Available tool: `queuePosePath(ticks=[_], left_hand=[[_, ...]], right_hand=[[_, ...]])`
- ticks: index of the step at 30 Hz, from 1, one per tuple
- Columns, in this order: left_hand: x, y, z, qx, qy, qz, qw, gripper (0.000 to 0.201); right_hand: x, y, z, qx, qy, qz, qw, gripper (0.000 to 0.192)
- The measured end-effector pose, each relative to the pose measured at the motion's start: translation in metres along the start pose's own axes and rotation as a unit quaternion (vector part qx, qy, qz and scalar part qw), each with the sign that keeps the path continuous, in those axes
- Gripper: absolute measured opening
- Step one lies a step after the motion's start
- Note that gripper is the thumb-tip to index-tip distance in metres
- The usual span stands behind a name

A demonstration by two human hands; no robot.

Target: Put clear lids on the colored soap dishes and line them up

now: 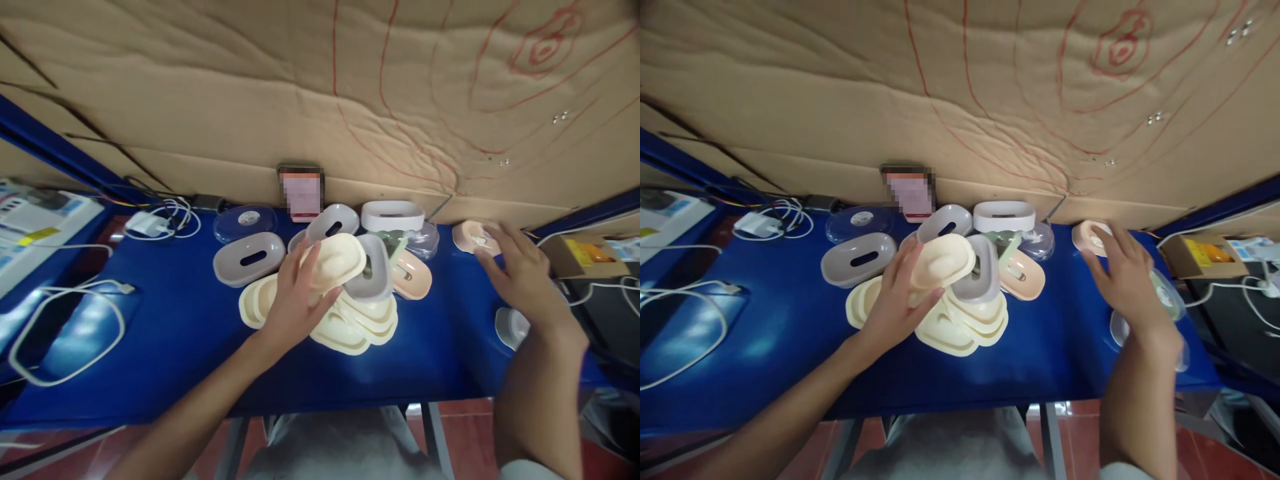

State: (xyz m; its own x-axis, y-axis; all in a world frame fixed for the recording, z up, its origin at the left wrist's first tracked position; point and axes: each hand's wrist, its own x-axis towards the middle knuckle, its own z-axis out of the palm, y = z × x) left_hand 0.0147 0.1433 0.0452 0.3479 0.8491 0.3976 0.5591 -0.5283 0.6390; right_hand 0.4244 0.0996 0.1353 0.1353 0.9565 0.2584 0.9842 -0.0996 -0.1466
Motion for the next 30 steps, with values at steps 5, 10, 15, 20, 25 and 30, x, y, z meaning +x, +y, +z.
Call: queuePosePath(ticks=[5, 10, 15, 20, 25, 30], left_hand=[[-0.002, -0.001, 0.008, 0.052, 0.006, 0.032, 0.998, 0.077], [0.0, 0.003, 0.007, 0.069, 0.039, 0.046, 0.996, 0.064], [-0.004, 0.023, -0.002, 0.032, 0.068, 0.135, 0.988, 0.059], [-0.011, 0.055, -0.005, -0.136, -0.014, 0.191, 0.972, 0.083], [-0.007, 0.071, 0.005, -0.323, -0.1, 0.135, 0.931, 0.122], [0.003, 0.05, 0.006, -0.311, 0.034, 0.09, 0.945, 0.102]], right_hand=[[-0.14, 0.116, 0.018, -0.082, -0.025, 0.24, 0.967, 0.104], [-0.212, 0.114, 0.032, -0.087, -0.027, 0.2, 0.976, 0.095], [-0.188, 0.063, 0.034, 0.007, -0.007, 0.059, 0.998, 0.078], [-0.159, 0.019, 0.026, 0.141, 0.032, -0.003, 0.99, 0.076], [-0.104, -0.071, 0.009, 0.219, -0.009, -0.211, 0.953, 0.086], [-0.009, -0.127, -0.004, 0.294, -0.05, -0.347, 0.889, 0.073]])
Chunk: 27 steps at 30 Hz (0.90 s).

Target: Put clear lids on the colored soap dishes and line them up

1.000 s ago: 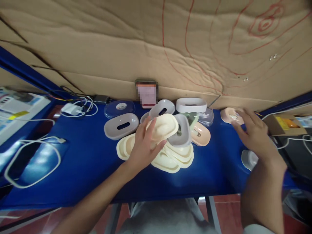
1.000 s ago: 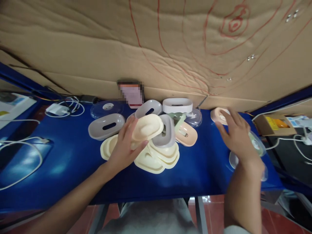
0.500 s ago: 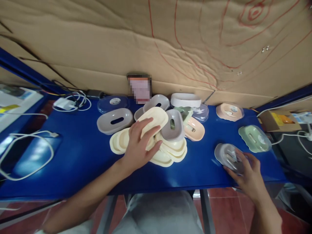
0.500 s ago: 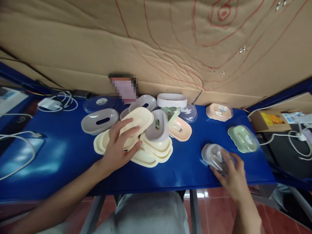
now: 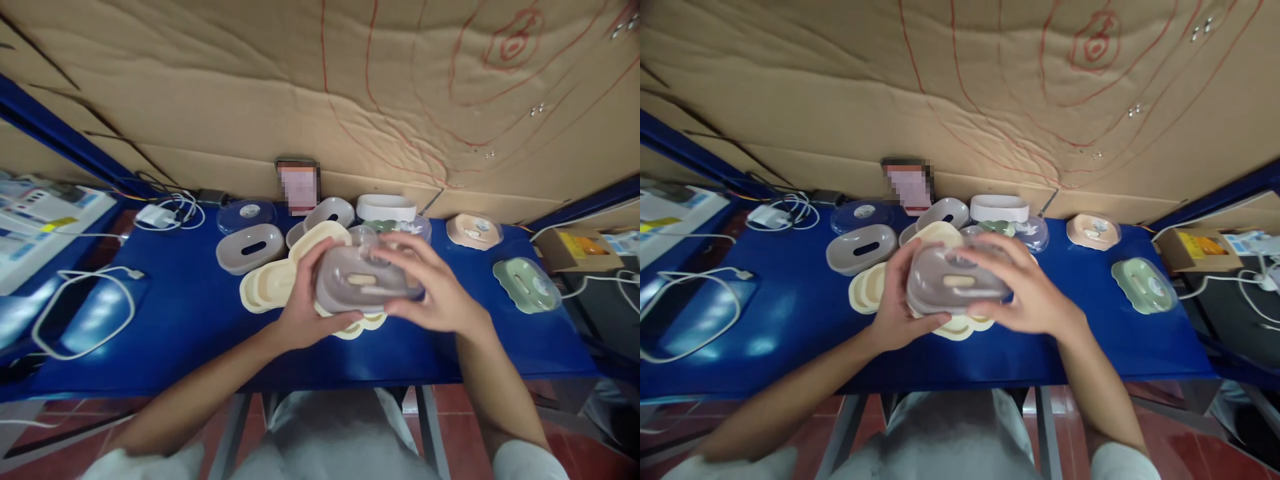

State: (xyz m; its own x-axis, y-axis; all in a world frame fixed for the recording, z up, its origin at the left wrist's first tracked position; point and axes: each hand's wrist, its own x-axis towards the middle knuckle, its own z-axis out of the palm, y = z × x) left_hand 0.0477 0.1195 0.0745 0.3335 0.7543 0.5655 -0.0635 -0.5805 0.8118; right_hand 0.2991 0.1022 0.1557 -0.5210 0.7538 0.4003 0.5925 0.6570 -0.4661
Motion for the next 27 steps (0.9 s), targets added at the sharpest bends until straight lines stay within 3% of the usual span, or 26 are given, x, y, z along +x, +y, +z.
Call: queuePosePath(ticks=[4, 9, 11, 14, 19, 23, 27], left_hand=[[0.005, -0.012, -0.014, 0.035, 0.052, 0.0, 0.998, 0.101], [0.007, -0.021, -0.018, 0.049, 0.063, -0.018, 0.997, 0.097], [0.007, -0.023, -0.019, 0.053, 0.068, -0.023, 0.996, 0.097], [0.007, -0.024, -0.021, 0.048, 0.087, -0.031, 0.995, 0.094], [0.008, -0.025, -0.022, 0.044, 0.126, -0.041, 0.99, 0.09], [0.008, -0.026, -0.021, 0.062, 0.127, -0.052, 0.989, 0.095], [0.006, -0.03, -0.019, 0.086, 0.103, -0.034, 0.99, 0.106]], right_hand=[[0.048, 0.051, -0.017, -0.067, 0.047, 0.056, 0.995, 0.058], [0.068, 0.096, -0.014, -0.124, 0.015, 0.075, 0.989, 0.051], [0.068, 0.092, -0.012, -0.149, 0.005, 0.084, 0.985, 0.046], [0.066, 0.062, -0.01, -0.16, -0.006, 0.079, 0.984, 0.039], [0.068, 0.01, 0.006, 0.005, -0.121, -0.046, 0.992, 0.046], [0.069, 0.004, 0.014, 0.024, -0.13, -0.053, 0.99, 0.034], [0.068, 0.008, 0.0, 0.05, -0.083, -0.045, 0.994, 0.027]])
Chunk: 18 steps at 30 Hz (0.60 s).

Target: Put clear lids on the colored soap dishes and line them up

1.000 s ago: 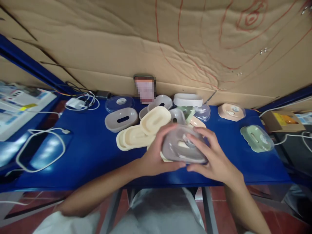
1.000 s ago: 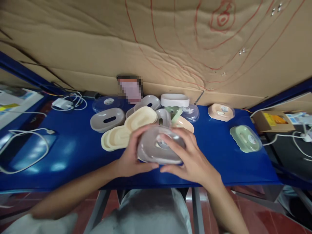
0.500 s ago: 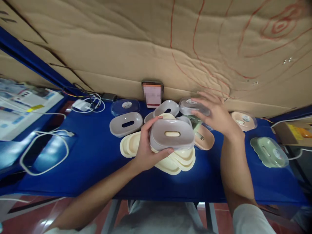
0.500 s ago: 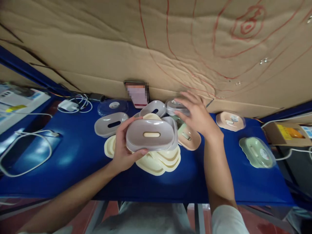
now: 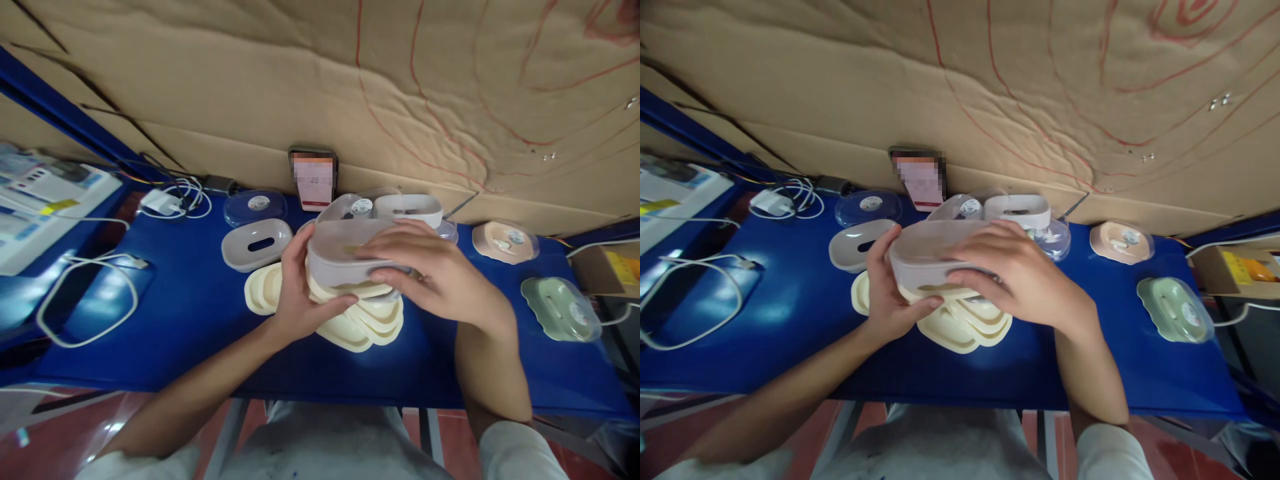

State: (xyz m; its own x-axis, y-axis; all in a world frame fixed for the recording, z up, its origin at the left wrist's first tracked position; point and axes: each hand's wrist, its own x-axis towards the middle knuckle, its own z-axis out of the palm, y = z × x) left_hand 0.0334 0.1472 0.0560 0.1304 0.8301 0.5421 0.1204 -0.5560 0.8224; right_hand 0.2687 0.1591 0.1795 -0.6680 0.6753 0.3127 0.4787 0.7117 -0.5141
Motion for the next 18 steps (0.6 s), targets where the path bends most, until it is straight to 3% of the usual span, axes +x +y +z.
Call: queuePosePath(ticks=[3, 6, 11, 15, 18], left_hand=[[0.0, -0.001, -0.001, 0.027, -0.012, 0.027, 0.999, 0.106], [0.004, 0.001, -0.003, 0.047, -0.025, 0.06, 0.997, 0.086], [0.008, 0.0, -0.004, 0.046, -0.021, 0.086, 0.995, 0.065], [0.008, -0.003, -0.004, 0.007, 0.0, 0.073, 0.997, 0.057], [0.007, -0.004, -0.004, -0.03, 0.021, 0.057, 0.998, 0.054]], right_hand=[[-0.006, 0.005, -0.012, -0.061, 0.042, 0.04, 0.996, 0.028], [-0.012, 0.023, -0.015, -0.169, 0.077, 0.099, 0.978, 0.03], [-0.016, 0.057, -0.009, -0.246, 0.073, 0.135, 0.957, 0.028], [-0.015, 0.037, -0.012, -0.23, 0.093, 0.13, 0.96, 0.031], [-0.012, 0.006, -0.007, -0.155, 0.042, 0.07, 0.984, 0.038]])
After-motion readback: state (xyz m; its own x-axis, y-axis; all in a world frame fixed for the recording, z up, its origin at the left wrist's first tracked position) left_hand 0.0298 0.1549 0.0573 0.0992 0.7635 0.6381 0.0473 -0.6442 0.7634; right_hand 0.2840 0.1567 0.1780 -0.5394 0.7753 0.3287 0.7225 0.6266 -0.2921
